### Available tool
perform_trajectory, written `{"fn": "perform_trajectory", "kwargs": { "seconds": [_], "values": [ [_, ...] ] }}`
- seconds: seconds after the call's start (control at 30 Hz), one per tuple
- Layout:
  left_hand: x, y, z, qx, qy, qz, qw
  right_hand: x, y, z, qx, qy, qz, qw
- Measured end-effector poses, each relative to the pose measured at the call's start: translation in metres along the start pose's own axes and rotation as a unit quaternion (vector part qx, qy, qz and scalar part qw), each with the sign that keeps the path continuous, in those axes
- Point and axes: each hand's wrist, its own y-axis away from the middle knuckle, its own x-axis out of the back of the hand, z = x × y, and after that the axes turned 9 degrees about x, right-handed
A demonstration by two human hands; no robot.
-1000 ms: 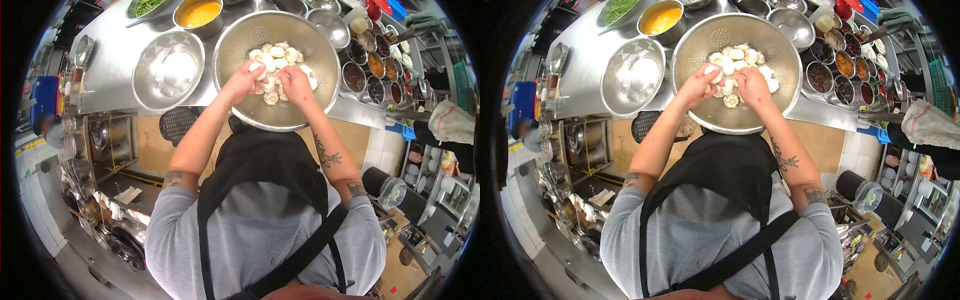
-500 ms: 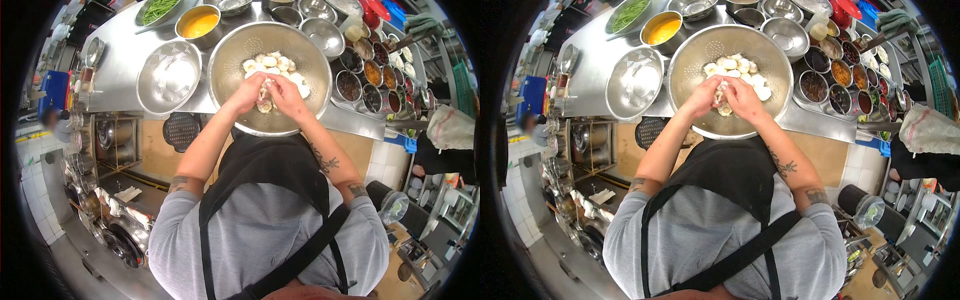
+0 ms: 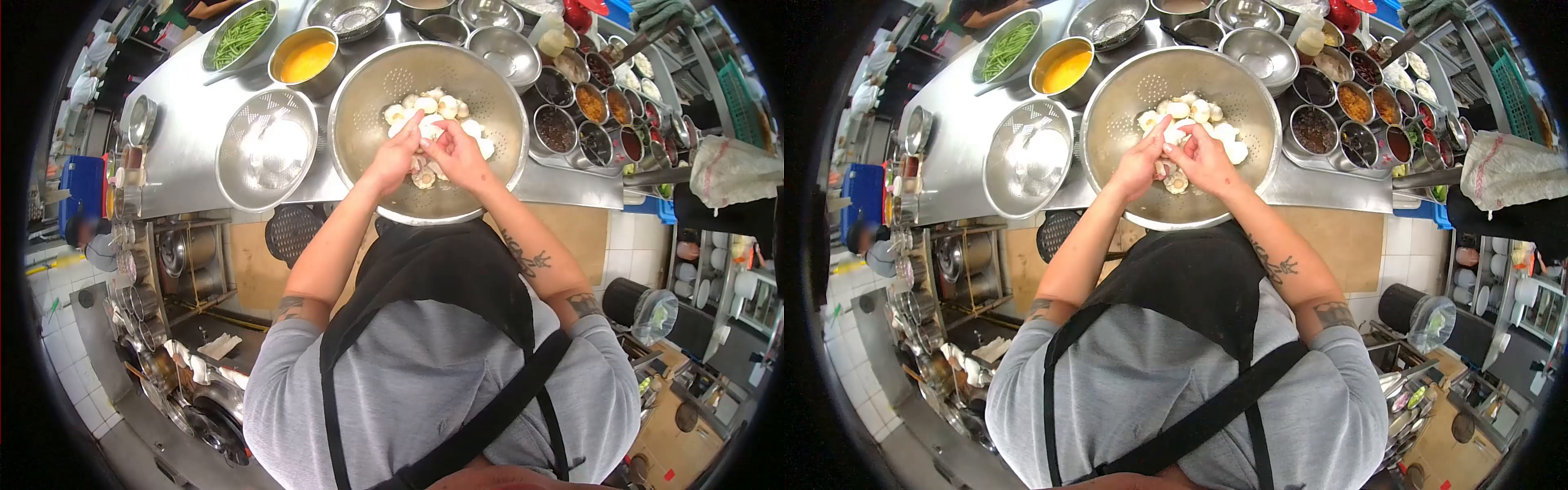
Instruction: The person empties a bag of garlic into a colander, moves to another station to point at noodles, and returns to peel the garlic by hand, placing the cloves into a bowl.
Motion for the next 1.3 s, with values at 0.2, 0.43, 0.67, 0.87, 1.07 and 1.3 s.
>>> {"fn": "perform_trajectory", "kwargs": {
  "seconds": [0.2, 0.43, 0.67, 0.87, 1.07, 1.3],
  "values": [
    [0.017, -0.006, 0.007, -0.025, -0.034, -0.032, 0.999, -0.008, -0.002, 0.002, -0.026, -0.218, 0.013, 0.976],
    [0.025, -0.008, 0.0, -0.085, -0.163, -0.033, 0.982, -0.008, -0.001, 0.007, -0.092, -0.248, 0.022, 0.964],
    [0.032, -0.013, 0.001, -0.118, -0.117, -0.11, 0.98, -0.012, 0.004, -0.008, -0.15, -0.281, 0.043, 0.947],
    [0.032, -0.01, 0.0, -0.034, -0.072, -0.086, 0.993, -0.019, 0.008, -0.013, -0.131, -0.303, 0.102, 0.939],
    [0.01, -0.008, -0.003, -0.211, -0.324, 0.074, 0.919, -0.008, 0.002, -0.009, -0.155, -0.278, 0.024, 0.948],
    [-0.013, -0.005, -0.007, -0.284, -0.278, 0.147, 0.906, -0.032, 0.002, 0.001, -0.027, -0.148, 0.069, 0.986]
  ]
}}
